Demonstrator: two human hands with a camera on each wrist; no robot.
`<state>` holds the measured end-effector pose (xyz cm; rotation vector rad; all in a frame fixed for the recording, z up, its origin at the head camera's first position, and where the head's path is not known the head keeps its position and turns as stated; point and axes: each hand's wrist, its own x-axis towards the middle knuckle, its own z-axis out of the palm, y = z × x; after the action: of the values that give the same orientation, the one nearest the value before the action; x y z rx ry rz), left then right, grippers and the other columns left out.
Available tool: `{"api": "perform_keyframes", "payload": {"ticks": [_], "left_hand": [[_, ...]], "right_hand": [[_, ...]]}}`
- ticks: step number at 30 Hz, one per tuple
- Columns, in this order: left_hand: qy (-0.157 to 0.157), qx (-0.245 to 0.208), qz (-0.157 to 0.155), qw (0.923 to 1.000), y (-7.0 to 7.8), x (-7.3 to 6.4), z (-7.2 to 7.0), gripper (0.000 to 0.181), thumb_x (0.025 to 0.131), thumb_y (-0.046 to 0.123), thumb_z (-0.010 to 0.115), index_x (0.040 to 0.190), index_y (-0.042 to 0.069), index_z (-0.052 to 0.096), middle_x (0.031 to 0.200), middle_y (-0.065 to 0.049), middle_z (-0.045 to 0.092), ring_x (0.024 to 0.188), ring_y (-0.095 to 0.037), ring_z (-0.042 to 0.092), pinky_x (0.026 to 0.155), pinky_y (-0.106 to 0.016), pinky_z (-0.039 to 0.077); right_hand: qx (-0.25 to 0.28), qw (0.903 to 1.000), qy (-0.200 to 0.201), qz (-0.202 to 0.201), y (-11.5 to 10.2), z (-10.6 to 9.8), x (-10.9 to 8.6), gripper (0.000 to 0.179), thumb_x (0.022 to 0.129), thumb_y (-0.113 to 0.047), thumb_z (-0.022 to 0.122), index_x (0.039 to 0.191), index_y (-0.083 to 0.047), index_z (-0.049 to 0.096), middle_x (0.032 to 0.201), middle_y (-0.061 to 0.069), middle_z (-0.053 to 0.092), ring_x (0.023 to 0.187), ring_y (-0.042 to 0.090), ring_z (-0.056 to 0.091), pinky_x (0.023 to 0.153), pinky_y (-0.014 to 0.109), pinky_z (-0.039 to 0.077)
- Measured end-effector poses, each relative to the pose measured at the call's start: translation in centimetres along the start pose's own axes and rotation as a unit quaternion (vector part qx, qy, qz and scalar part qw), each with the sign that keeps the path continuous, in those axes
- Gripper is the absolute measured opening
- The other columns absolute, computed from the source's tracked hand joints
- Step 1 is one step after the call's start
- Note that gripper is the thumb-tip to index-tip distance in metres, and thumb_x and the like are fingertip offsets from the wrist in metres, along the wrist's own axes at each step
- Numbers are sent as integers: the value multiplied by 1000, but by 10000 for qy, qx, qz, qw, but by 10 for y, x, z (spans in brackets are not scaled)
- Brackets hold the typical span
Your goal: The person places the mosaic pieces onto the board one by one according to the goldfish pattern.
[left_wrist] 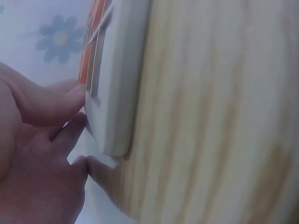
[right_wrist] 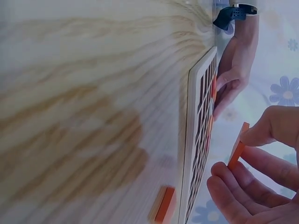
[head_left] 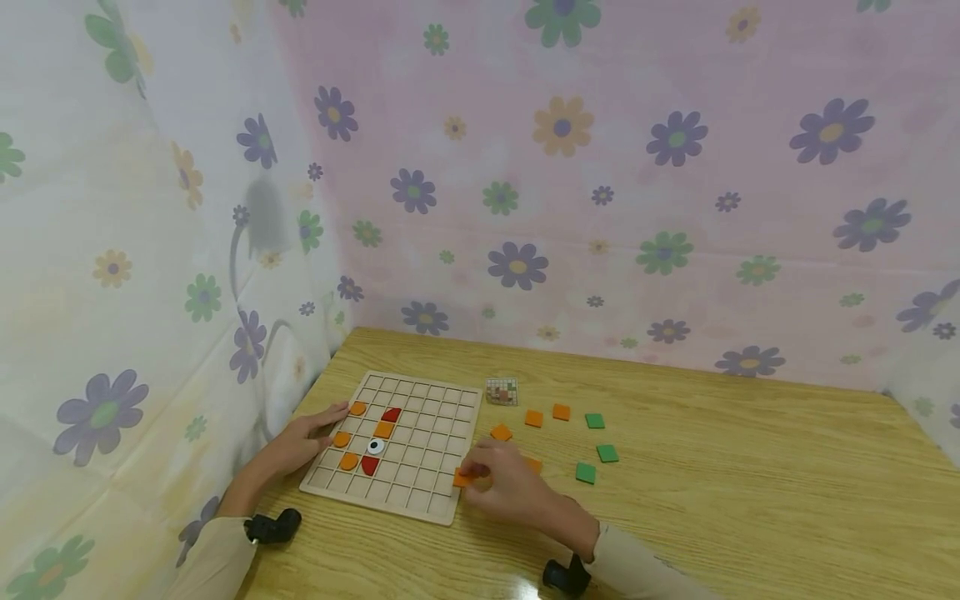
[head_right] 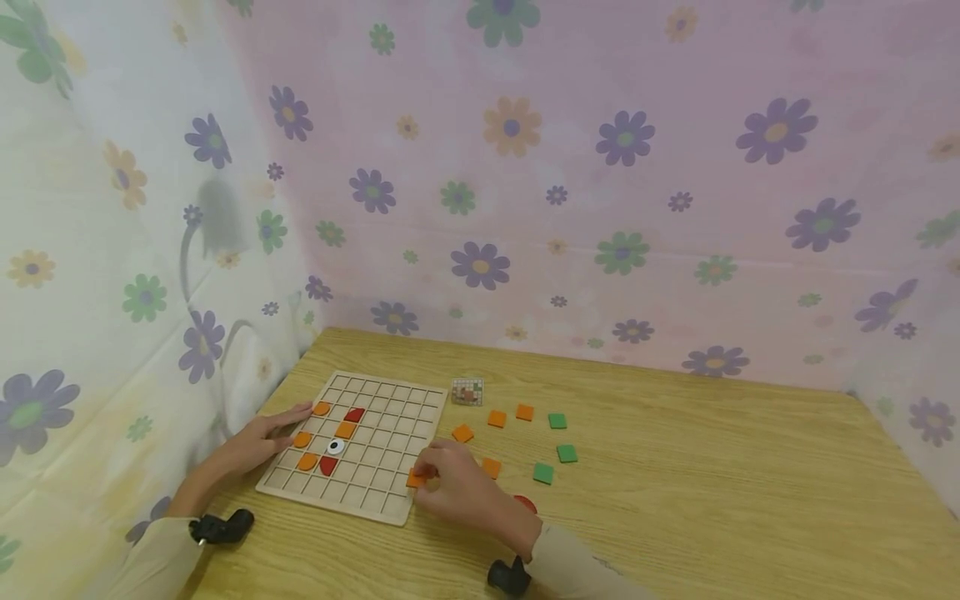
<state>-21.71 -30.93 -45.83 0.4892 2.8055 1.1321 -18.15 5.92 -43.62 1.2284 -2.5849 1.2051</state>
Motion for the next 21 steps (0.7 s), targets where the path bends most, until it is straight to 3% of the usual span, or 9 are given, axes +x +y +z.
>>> {"api": "perform_keyframes", "payload": {"ticks": [10, 21], "left_hand": [[-18, 26, -29, 10000, -1, 1, 1, 53, 89, -4, 51, 141, -2, 42, 148, -18, 33, 137, -41, 23, 105, -57, 22], [-29, -36, -82, 10000, 1, 1, 0, 53, 89, -3, 52, 141, -2, 42, 148, -20, 33, 137, -42, 23, 105, -58, 22]], "right_hand": [[119, 9999, 72, 21, -5, 20, 20, 11, 74, -2, 65, 82, -9, 69, 79, -1, 58, 71, 14, 53, 63, 18, 44], [59, 9998, -184, 70, -8, 38, 47, 14, 73, -2, 63, 85, -6, 70, 80, -1, 60, 67, 5, 48, 59, 15, 42]]}}
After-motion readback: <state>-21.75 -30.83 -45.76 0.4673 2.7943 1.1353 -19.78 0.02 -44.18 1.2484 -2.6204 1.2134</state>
